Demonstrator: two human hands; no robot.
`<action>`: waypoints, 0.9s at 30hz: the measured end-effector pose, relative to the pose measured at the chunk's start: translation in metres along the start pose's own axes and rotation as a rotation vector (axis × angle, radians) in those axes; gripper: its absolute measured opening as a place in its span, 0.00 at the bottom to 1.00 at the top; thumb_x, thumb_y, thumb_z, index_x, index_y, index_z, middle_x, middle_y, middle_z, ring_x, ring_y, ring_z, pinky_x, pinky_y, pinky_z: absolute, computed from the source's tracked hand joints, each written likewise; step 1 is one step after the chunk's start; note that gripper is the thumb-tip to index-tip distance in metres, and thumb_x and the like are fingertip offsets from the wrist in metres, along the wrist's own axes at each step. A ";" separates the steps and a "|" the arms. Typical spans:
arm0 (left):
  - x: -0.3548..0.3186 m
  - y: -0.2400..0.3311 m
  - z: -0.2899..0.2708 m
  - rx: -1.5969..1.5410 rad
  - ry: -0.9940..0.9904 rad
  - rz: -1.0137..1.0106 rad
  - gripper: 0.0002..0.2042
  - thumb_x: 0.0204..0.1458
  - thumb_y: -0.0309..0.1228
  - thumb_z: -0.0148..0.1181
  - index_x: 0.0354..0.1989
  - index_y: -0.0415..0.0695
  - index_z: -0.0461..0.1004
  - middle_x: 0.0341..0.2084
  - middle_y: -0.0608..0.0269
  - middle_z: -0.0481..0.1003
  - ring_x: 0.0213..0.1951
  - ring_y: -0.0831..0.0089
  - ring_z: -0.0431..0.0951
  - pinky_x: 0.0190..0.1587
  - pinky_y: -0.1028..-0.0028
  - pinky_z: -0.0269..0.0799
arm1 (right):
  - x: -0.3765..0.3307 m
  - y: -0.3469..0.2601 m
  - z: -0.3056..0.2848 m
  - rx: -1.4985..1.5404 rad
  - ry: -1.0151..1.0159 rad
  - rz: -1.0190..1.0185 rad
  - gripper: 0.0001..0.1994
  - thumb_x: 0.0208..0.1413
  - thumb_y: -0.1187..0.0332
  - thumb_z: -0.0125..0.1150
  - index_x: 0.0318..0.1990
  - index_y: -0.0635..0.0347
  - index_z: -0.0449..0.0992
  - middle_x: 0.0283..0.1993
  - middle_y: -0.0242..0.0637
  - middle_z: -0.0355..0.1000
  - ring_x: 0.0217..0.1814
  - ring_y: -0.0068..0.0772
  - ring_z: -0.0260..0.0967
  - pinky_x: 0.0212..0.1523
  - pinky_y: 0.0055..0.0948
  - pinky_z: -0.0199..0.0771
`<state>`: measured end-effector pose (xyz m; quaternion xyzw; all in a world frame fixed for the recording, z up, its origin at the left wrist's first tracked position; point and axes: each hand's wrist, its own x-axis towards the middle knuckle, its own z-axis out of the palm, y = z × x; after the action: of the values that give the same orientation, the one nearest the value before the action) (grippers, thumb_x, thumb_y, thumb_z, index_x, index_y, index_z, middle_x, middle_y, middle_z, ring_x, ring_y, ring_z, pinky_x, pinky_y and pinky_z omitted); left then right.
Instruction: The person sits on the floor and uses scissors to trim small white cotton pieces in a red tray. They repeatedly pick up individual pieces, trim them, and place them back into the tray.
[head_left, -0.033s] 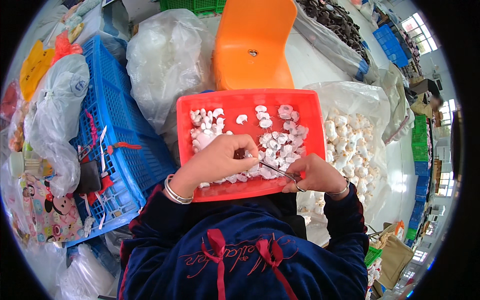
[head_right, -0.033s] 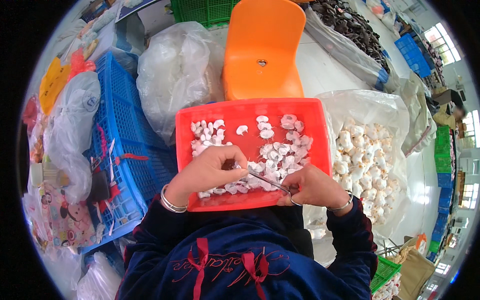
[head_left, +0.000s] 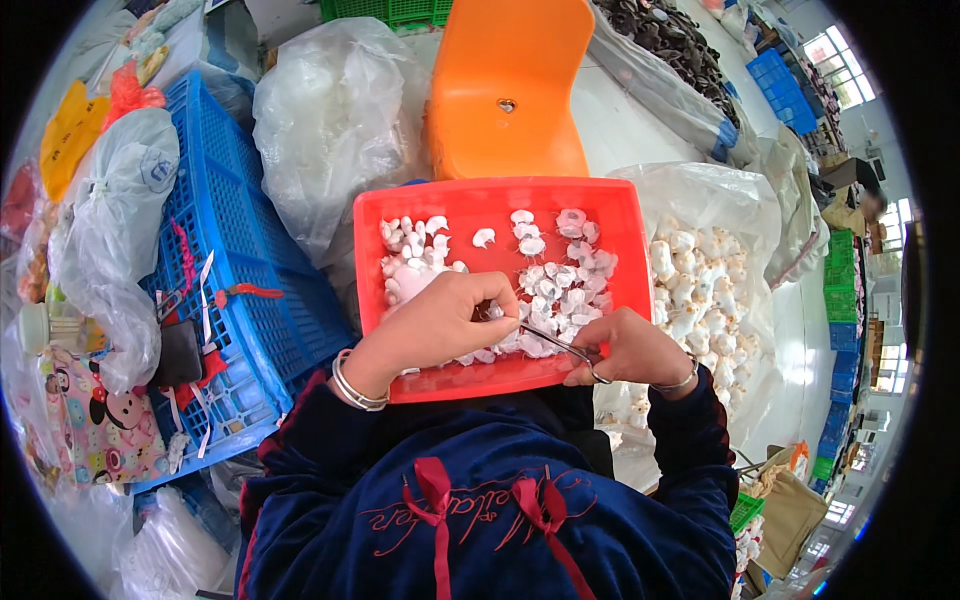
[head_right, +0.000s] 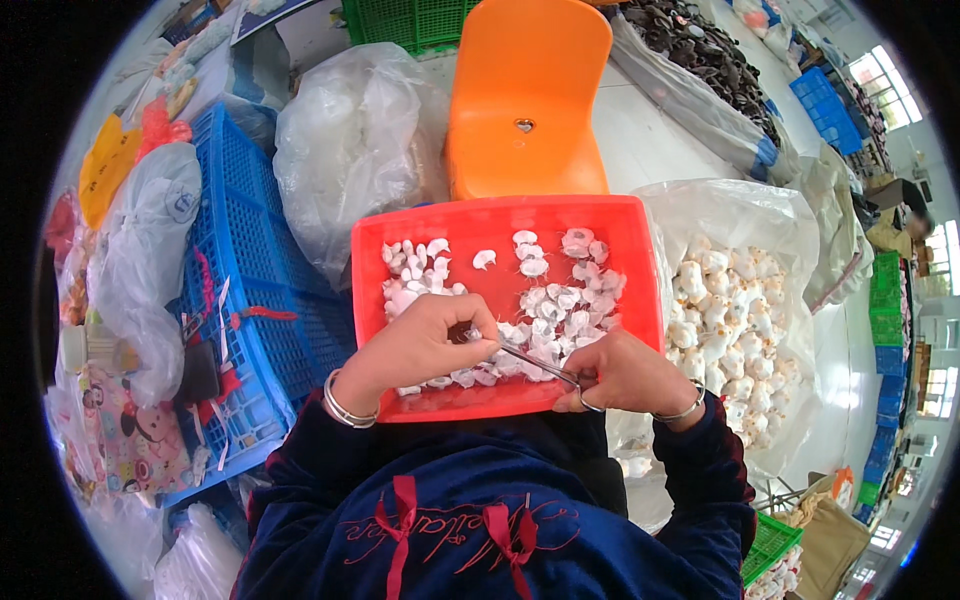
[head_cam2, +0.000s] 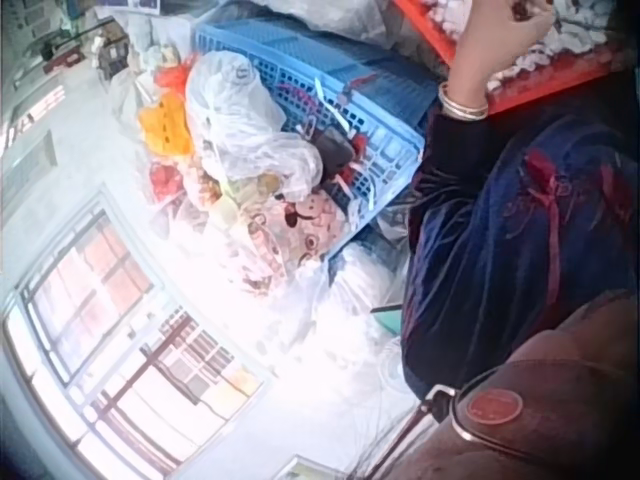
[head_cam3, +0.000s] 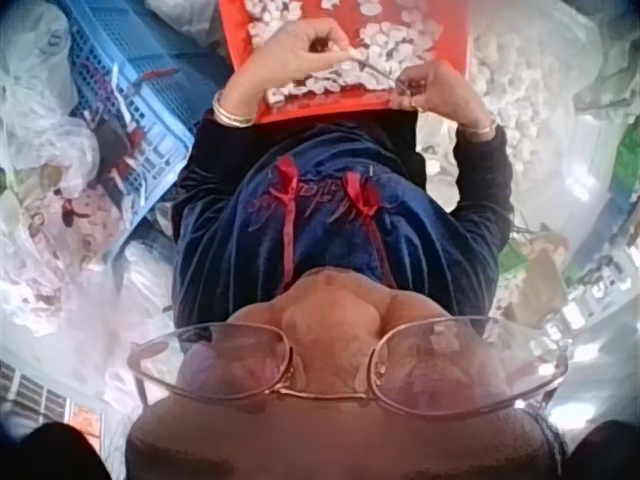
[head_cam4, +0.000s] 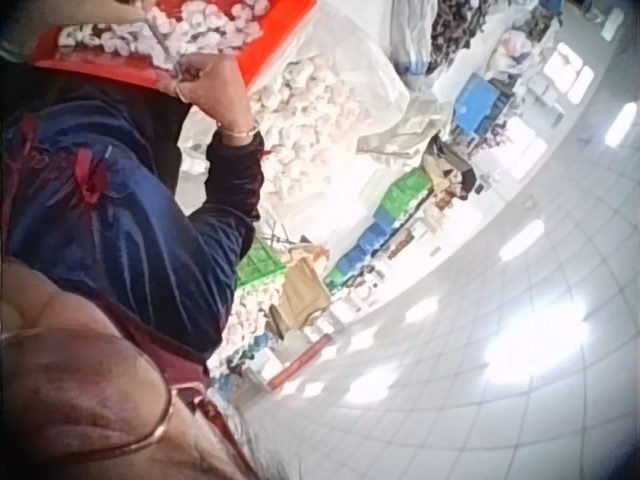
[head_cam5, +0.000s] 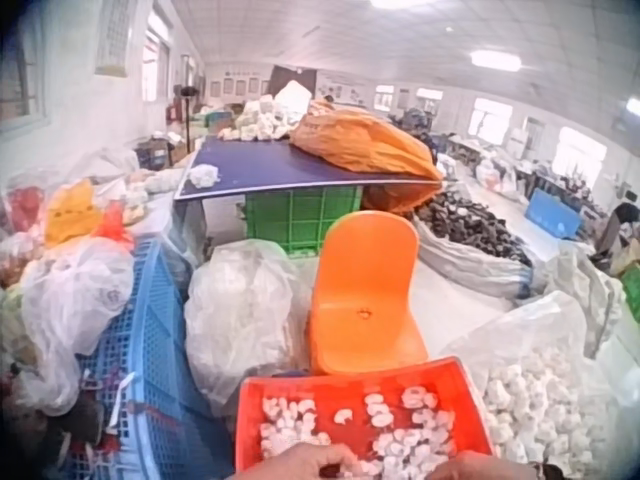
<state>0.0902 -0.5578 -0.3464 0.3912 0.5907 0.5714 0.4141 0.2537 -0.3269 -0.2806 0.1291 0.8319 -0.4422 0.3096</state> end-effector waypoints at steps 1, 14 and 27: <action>0.000 0.001 0.002 0.120 -0.006 0.053 0.06 0.57 0.28 0.63 0.35 0.38 0.76 0.24 0.62 0.78 0.28 0.77 0.76 0.34 0.75 0.72 | 0.000 -0.002 -0.001 0.002 -0.037 0.053 0.16 0.44 0.63 0.83 0.31 0.64 0.81 0.23 0.33 0.71 0.28 0.20 0.65 0.31 0.27 0.67; -0.015 0.007 -0.009 0.011 -0.036 -0.089 0.06 0.56 0.23 0.66 0.40 0.37 0.78 0.33 0.64 0.81 0.33 0.81 0.79 0.35 0.80 0.73 | -0.006 0.018 -0.001 0.140 -0.103 -0.031 0.15 0.49 0.62 0.79 0.28 0.65 0.80 0.18 0.25 0.66 0.24 0.15 0.59 0.25 0.25 0.59; 0.014 0.010 0.000 0.388 -0.123 0.157 0.08 0.54 0.27 0.67 0.41 0.39 0.81 0.33 0.60 0.83 0.35 0.65 0.83 0.41 0.71 0.77 | 0.009 0.020 -0.021 0.112 -0.231 -0.054 0.12 0.50 0.64 0.78 0.31 0.64 0.83 0.20 0.25 0.70 0.26 0.15 0.63 0.27 0.24 0.62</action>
<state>0.0858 -0.5444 -0.3371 0.5427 0.6310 0.4524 0.3204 0.2480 -0.2992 -0.2906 0.0716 0.7678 -0.5081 0.3837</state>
